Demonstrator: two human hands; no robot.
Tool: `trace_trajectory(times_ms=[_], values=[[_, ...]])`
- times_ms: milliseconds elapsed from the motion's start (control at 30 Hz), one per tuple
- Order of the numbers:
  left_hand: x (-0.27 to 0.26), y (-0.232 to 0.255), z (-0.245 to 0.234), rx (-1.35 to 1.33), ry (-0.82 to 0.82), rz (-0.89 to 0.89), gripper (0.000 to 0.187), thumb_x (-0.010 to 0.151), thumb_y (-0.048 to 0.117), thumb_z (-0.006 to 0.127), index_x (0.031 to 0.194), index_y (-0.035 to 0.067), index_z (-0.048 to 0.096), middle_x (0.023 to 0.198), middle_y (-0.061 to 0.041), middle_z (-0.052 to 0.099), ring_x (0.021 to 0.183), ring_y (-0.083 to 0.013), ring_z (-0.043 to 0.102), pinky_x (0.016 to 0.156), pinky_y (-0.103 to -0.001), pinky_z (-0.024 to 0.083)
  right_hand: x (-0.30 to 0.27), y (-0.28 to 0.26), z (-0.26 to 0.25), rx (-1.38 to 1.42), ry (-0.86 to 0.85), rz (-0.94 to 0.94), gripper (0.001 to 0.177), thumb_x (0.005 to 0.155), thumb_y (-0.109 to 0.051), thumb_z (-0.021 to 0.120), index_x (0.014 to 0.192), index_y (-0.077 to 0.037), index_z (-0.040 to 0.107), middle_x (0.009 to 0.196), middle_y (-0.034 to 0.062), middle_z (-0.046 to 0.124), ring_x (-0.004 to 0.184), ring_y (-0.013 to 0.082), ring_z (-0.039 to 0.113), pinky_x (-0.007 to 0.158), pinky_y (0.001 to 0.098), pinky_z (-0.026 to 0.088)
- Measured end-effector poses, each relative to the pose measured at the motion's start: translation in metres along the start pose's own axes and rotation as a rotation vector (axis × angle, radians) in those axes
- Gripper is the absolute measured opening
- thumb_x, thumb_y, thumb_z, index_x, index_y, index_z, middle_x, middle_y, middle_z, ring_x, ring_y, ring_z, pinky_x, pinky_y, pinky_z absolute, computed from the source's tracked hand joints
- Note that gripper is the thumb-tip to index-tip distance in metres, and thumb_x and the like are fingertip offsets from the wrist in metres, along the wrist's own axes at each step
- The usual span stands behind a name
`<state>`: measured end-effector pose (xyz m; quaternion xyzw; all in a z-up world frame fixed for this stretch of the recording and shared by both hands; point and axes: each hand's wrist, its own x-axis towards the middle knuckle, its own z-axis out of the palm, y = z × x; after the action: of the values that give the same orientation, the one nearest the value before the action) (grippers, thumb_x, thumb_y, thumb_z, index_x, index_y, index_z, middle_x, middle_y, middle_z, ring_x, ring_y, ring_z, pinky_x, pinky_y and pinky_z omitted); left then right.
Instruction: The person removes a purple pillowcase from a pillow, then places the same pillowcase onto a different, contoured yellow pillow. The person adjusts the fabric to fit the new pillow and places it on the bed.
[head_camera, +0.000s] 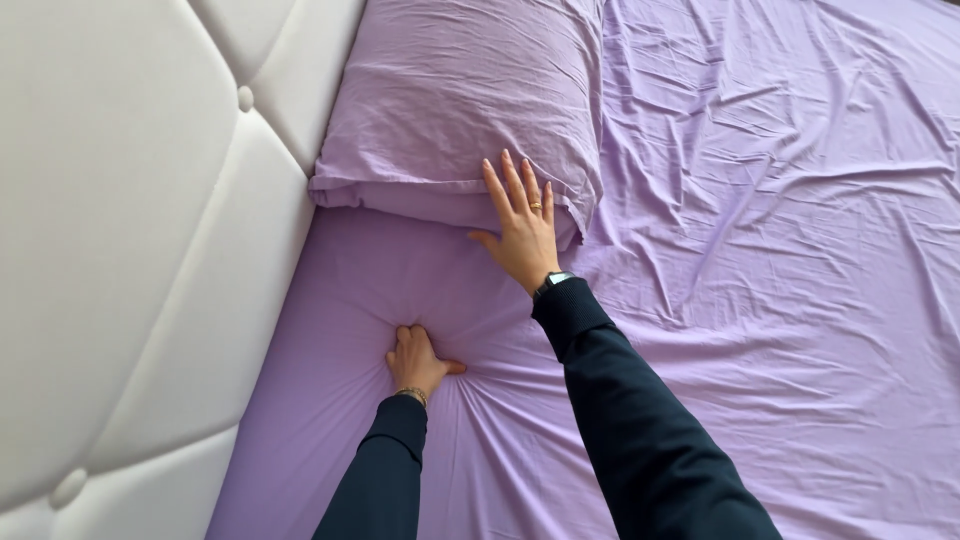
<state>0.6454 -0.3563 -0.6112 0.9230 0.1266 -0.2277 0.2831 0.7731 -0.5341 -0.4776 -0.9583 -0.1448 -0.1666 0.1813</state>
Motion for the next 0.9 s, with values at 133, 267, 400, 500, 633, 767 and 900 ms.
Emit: trace_trajectory(times_ms=[133, 267, 400, 500, 633, 767, 900], values=[[0.001, 0.000, -0.005, -0.036, -0.023, 0.011, 0.086, 0.052, 0.038, 0.102, 0.119, 0.005, 0.058, 0.132, -0.015, 0.050, 0.127, -0.0292, 0.047, 0.103, -0.041, 0.035, 0.014, 0.003, 0.017, -0.152, 0.092, -0.038, 0.091, 0.067, -0.033, 0.085, 0.149, -0.022, 0.046, 0.153, 0.0056, 0.040, 0.144, 0.0300, 0.033, 0.113, 0.0588, 0.027], [-0.001, -0.003, -0.003, -0.055, 0.005, 0.035, 0.086, 0.053, 0.038, 0.101, 0.119, 0.005, 0.058, 0.132, -0.015, 0.050, 0.128, -0.0296, 0.045, 0.103, -0.042, 0.034, 0.026, 0.016, 0.029, -0.270, 0.166, -0.118, 0.050, 0.073, -0.012, 0.077, 0.120, -0.013, 0.061, 0.117, 0.0037, 0.059, 0.120, 0.0269, 0.054, 0.101, 0.0472, 0.038], [-0.001, -0.007, 0.006, -0.092, 0.076, 0.093, 0.091, 0.052, 0.036, 0.101, 0.124, 0.003, 0.055, 0.133, -0.016, 0.049, 0.128, -0.0316, 0.044, 0.103, -0.044, 0.032, 0.029, 0.020, 0.033, -0.293, 0.226, -0.280, 0.027, 0.079, -0.004, 0.071, 0.103, -0.010, 0.063, 0.096, 0.0021, 0.059, 0.094, 0.0211, 0.060, 0.090, 0.0391, 0.042], [-0.005, -0.009, 0.011, -0.096, 0.193, 0.154, 0.098, 0.051, 0.035, 0.102, 0.129, 0.003, 0.052, 0.128, -0.015, 0.050, 0.122, -0.0321, 0.046, 0.098, -0.046, 0.032, 0.021, 0.016, 0.029, -0.309, 0.217, -0.354, 0.021, 0.079, -0.001, 0.068, 0.096, -0.011, 0.063, 0.090, 0.0014, 0.060, 0.087, 0.0203, 0.061, 0.083, 0.0356, 0.043], [-0.026, -0.020, 0.010, -0.182, 0.142, 0.137, 0.066, 0.059, 0.039, 0.097, 0.102, 0.011, 0.056, 0.114, -0.007, 0.053, 0.110, -0.0254, 0.052, 0.096, -0.042, 0.035, 0.011, 0.012, 0.012, -0.382, 0.165, -0.440, 0.013, 0.081, -0.001, 0.065, 0.086, -0.012, 0.060, 0.081, 0.0026, 0.059, 0.081, 0.0215, 0.062, 0.081, 0.0364, 0.046], [-0.040, -0.031, 0.014, -0.295, 0.136, 0.220, 0.057, 0.067, 0.038, 0.095, 0.095, 0.014, 0.052, 0.106, -0.005, 0.050, 0.098, -0.0251, 0.053, 0.092, -0.040, 0.035, 0.004, -0.002, 0.001, -0.355, 0.217, -0.495, 0.012, 0.078, -0.001, 0.064, 0.082, -0.012, 0.061, 0.077, 0.0027, 0.060, 0.079, 0.0221, 0.064, 0.080, 0.0365, 0.047], [-0.050, -0.062, 0.025, -0.368, 0.169, 0.263, 0.049, 0.072, 0.034, 0.092, 0.094, 0.013, 0.054, 0.106, -0.004, 0.051, 0.096, -0.0251, 0.055, 0.091, -0.040, 0.039, -0.016, -0.006, -0.014, -0.314, 0.133, -0.466, 0.015, 0.073, -0.002, 0.065, 0.084, -0.011, 0.062, 0.079, 0.0042, 0.063, 0.078, 0.0240, 0.066, 0.080, 0.0381, 0.047]])
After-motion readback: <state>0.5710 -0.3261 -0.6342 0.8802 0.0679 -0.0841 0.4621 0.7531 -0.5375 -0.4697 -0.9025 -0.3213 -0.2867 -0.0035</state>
